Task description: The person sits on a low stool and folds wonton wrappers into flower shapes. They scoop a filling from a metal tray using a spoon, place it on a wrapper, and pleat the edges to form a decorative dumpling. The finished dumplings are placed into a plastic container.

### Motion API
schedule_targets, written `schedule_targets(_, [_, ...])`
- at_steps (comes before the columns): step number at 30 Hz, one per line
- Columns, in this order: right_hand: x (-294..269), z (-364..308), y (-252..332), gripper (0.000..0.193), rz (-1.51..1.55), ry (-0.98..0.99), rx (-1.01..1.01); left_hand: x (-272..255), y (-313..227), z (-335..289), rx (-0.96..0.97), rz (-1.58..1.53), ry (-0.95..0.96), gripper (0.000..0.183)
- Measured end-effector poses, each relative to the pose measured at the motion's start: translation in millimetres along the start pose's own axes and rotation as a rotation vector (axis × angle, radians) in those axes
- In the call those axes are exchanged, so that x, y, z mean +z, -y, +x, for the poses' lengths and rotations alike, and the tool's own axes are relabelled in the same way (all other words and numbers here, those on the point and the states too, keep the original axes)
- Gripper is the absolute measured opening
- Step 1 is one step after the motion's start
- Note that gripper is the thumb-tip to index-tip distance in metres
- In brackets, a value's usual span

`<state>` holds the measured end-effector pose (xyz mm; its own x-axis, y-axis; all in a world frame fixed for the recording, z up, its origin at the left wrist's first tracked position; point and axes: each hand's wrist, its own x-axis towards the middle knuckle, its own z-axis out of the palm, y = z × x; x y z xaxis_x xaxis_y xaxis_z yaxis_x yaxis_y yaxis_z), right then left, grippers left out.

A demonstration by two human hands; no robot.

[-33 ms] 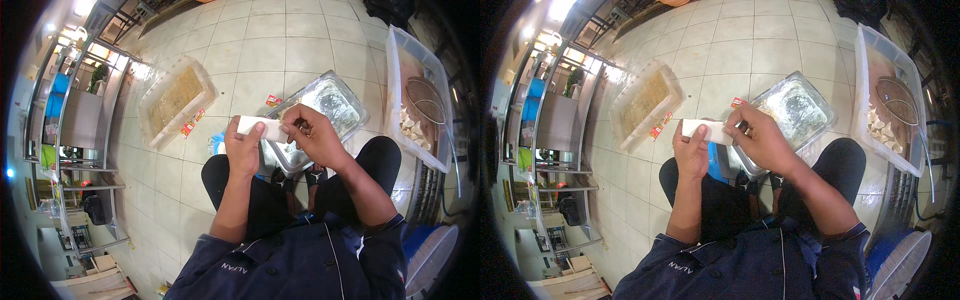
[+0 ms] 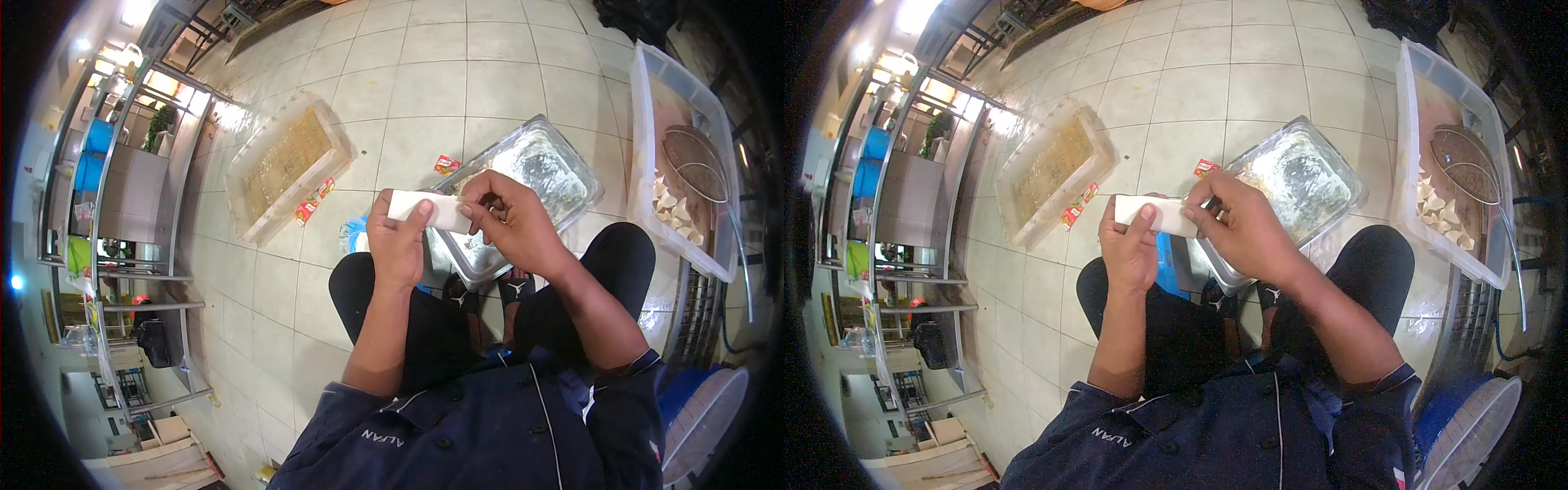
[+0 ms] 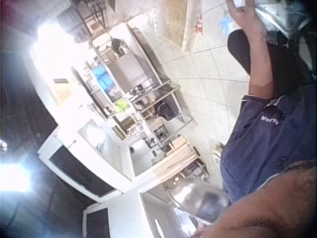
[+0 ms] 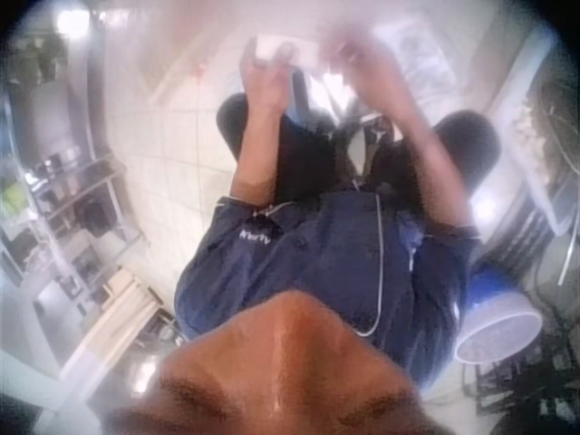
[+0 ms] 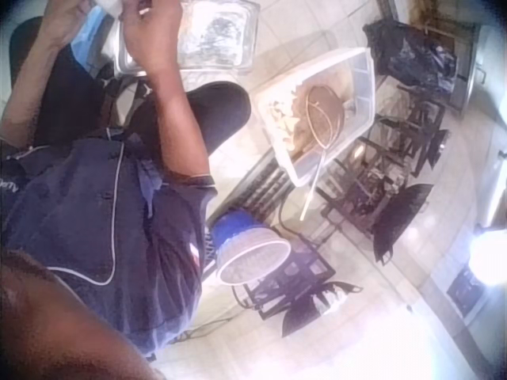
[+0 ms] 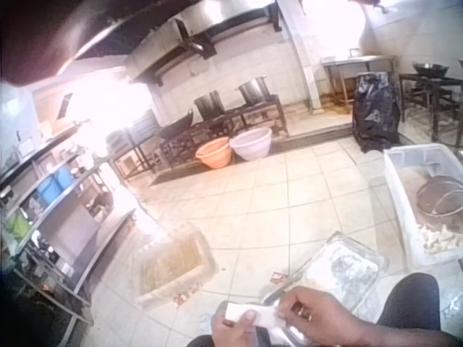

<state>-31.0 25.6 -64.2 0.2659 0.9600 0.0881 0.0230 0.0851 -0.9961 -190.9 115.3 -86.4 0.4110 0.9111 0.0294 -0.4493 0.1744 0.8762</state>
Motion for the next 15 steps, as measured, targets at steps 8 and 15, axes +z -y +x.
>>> schedule_targets(8, [2, 0, -2, 0.011, -0.102, -0.081, -0.052, -3, -1, -1, 0.035, 0.066, 0.029, 0.024])
schedule_targets(15, [-3, 2, 4, 0.011, -0.25, -0.114, -0.104, -7, -15, 2, -0.027, 0.394, 0.182, 0.023])
